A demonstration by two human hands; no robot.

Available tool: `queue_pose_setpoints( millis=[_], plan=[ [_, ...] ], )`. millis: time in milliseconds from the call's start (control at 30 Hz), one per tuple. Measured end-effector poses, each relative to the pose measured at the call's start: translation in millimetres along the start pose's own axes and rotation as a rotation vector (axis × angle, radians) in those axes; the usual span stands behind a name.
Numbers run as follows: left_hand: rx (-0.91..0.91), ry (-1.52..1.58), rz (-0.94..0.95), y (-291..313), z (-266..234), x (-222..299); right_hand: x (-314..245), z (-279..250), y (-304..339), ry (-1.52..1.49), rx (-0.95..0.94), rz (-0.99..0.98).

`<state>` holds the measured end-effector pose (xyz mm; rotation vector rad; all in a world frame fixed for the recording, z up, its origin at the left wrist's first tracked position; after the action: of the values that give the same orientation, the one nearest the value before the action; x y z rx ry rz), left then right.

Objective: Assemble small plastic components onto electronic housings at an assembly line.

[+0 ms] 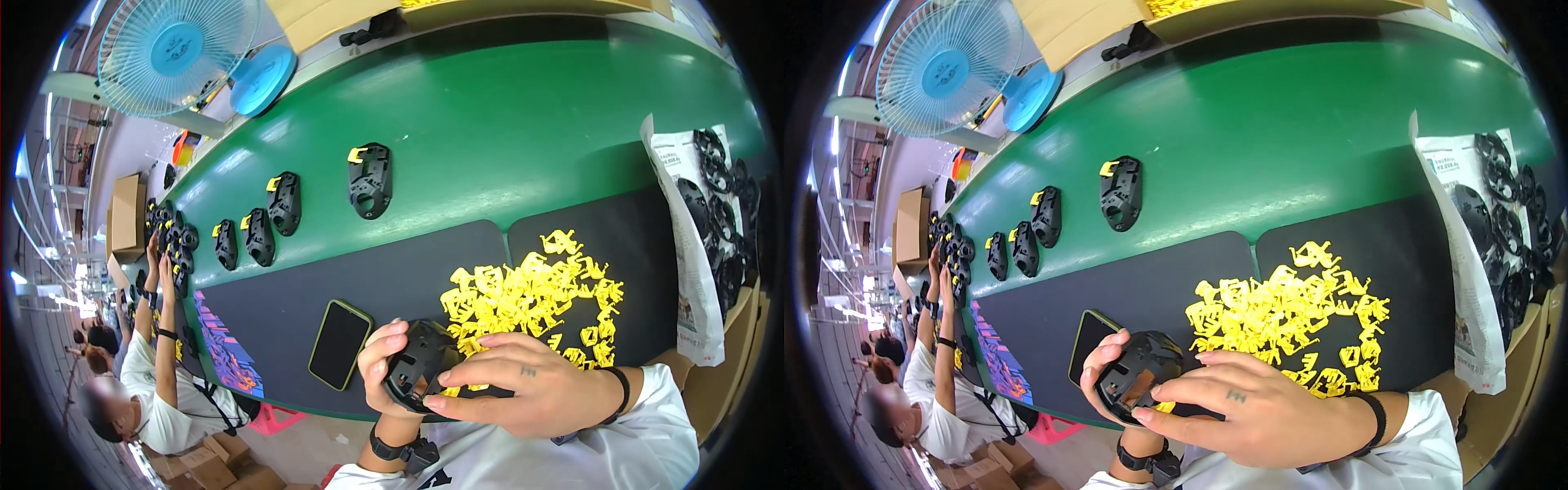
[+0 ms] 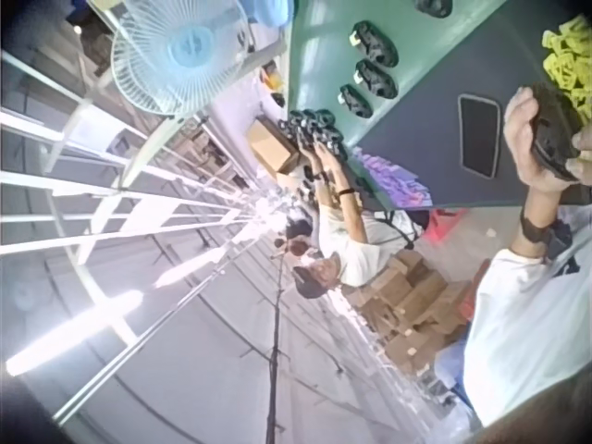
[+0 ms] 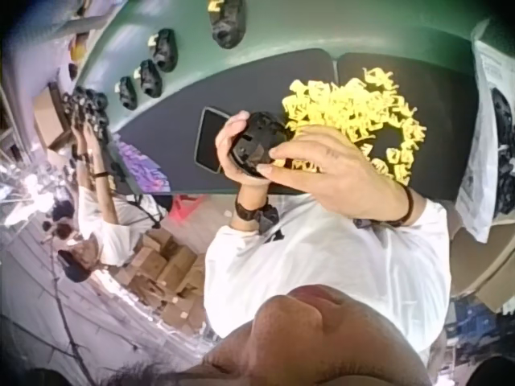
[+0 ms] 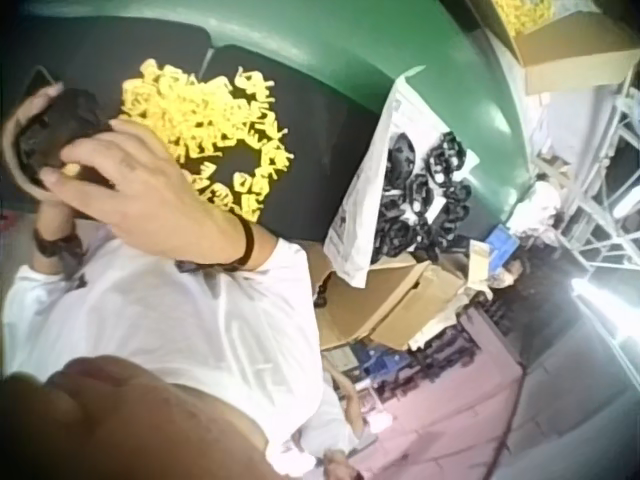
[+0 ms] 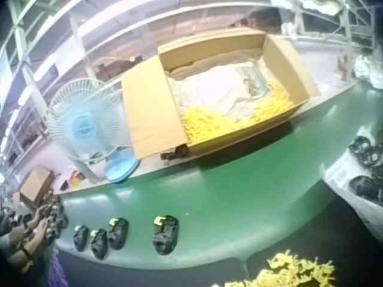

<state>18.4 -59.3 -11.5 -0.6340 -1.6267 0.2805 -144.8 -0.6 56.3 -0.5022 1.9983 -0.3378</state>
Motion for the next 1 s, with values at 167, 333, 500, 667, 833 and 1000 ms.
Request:
queue_pose_setpoints(
  millis=[167,333,500,667,833,1000],
  plan=[
    [-0.200,-0.022,-0.069,-21,31,1,23,-3,21,-0.114,0.041,0.017],
    [-0.305,0.739,-0.704,-33,81,-20,51,-20,3,0.042,0.106,-0.071],
    [-0.343,0.379,-0.830,-60,83,-38,153,-68,-23,0.411,0.376,0.192],
    [-0.551,0.479,-0.765,-34,86,-33,210,-105,4,0.821,0.267,0.514],
    [-0.479,0.534,-0.836,-11,65,-45,51,-207,59,0.795,0.359,0.502],
    [-0.665,0.679,-0.878,2,104,-27,107,-295,227,0.918,0.140,1.044]
  ],
)
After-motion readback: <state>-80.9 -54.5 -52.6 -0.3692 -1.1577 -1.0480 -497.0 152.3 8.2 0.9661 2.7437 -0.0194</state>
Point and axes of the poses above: each hand's wrist, its own y-axis away from the middle knuckle, its own z-axis out of the palm, x = y × z, the point moved 6 cm from there along -y, towards the middle knuckle, and after that the axes turned 6 degrees about -z, right-handed, at the moved point
